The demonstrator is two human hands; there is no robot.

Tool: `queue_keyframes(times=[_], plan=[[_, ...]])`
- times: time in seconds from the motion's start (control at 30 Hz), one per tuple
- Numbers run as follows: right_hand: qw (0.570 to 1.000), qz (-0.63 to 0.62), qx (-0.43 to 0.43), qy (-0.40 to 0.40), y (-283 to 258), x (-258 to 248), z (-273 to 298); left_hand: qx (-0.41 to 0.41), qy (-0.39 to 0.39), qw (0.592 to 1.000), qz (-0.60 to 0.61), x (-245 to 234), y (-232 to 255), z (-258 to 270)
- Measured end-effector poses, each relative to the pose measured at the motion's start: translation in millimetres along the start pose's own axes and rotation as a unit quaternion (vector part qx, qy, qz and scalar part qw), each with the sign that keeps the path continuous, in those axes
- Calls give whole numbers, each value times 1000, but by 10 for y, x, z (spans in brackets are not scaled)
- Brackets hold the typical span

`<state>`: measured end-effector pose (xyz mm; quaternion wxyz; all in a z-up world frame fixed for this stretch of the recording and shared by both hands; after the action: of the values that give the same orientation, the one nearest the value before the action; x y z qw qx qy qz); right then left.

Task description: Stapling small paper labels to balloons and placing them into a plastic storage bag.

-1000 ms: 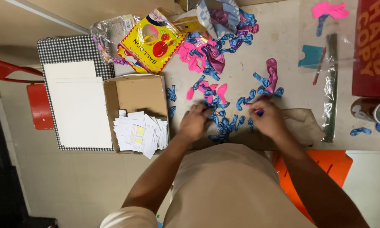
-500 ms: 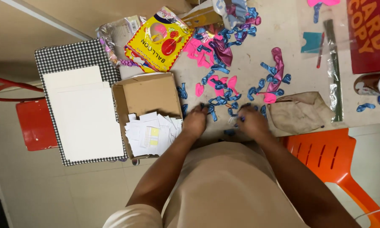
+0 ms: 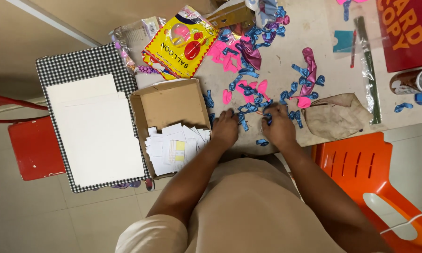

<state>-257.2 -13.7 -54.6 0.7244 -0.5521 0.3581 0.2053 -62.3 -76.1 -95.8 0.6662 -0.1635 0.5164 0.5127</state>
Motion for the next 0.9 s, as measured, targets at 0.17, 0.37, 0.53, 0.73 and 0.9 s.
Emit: queue_keyframes(times=[0.17,0.37,0.53,0.73,0.9], plan=[[997,-53,17,-47,1,61,-101,45,8,999,-26,67,-13,33],[980,122,11,-158,-9,36,-262,90,-30,995,-10,-140,67,314],[967,165,-9,-195,222,78,-375,66,-89,993,27,-365,60,478],[983,72,-22,-167,322,-150,-349,51,-49,997,-1,-425,50,461],[982,-117,-143,-29,429,-464,-373,-24,79,992,98,-686,375,293]])
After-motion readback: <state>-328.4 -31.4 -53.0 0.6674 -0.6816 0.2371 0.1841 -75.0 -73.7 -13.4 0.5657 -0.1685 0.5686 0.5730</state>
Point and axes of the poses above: each hand's wrist, its own z-axis away from the middle knuckle, its own x-axis out of the palm, y = z × x, the point moved 1 cm from there along -z, towards the middle knuckle, and after that the axes turned 11 degrees about -z, right-handed, at the moved point
